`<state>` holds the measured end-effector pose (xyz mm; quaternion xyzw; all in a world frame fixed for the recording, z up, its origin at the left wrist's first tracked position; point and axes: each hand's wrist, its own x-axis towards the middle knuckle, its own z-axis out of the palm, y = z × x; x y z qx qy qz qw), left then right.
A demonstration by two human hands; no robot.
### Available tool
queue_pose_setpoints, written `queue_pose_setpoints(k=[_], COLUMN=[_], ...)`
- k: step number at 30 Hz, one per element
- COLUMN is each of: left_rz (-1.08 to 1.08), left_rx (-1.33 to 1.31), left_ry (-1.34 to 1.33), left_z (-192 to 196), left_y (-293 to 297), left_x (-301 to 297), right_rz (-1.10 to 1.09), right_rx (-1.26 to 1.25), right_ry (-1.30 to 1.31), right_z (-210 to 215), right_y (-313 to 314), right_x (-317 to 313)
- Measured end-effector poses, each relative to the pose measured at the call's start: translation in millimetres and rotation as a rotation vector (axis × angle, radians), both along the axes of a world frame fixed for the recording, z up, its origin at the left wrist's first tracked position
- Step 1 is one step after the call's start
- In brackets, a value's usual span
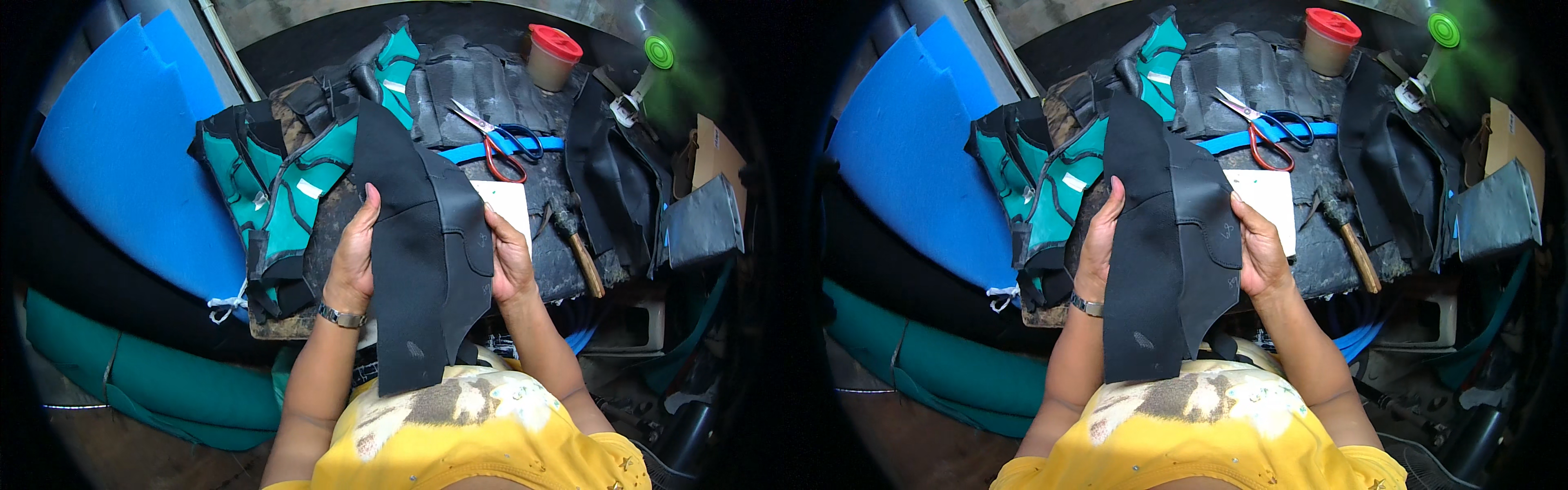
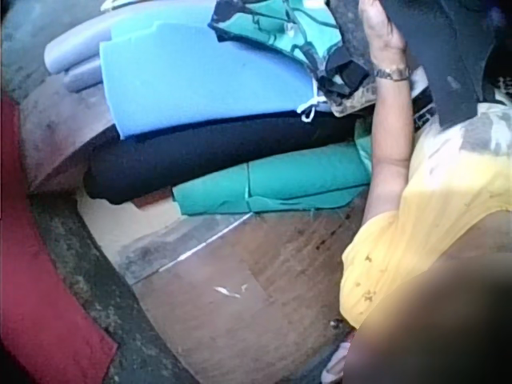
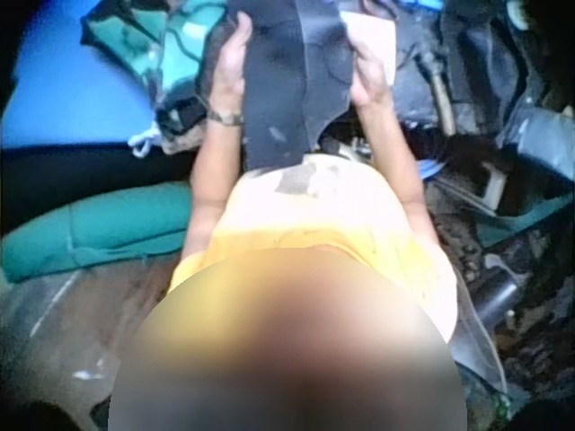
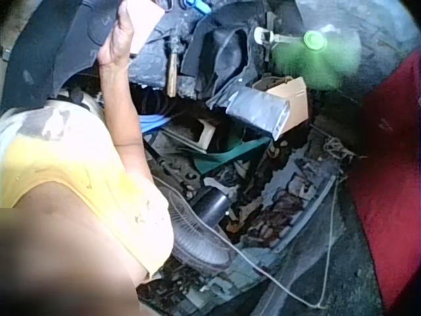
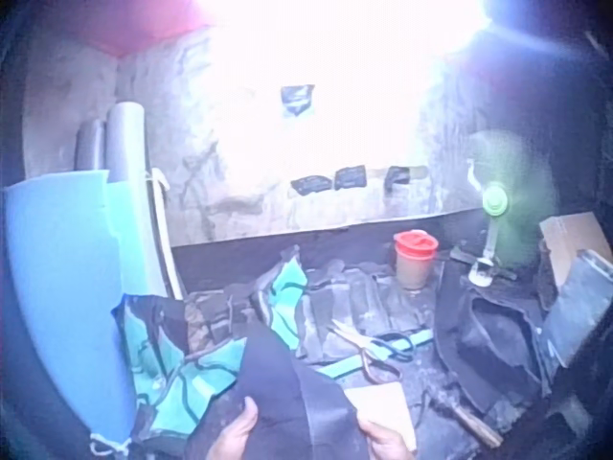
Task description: The person assembles life jackets by hand, using a hammer to secure black fabric pieces onto green foam panels. They repeatedly position the fabric, strike it with the hammer, and adjust the pieces. The person also uses scissors to trim a blue foam strip and places it on the assembly.
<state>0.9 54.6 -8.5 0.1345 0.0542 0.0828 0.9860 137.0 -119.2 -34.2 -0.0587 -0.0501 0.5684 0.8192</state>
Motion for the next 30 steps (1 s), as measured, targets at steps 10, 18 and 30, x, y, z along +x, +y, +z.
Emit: queue_pose_setpoints(k=[10,18,30], left_rz=[0.325,-0.438,-0.204], left_rx=[1.842,2.318,2.172], left_ry=[0.263,0.150,0.727], left_z=[137.3,65.6,87.7], left_y=[-23.6,-75.4,41.8], left_x=[-24.9,-1.8,-1.3], right_rz=[-0.859,-0.444,-0.472], right_rx=[-1.093,-1.171,-1.048], right_ry=[-2.046,-2.453,-2.821], right_z=[-7.5,-8.2,20.0], right_y=[19.9,36.7,68.1], right_x=[112.0,184.9,202.5])
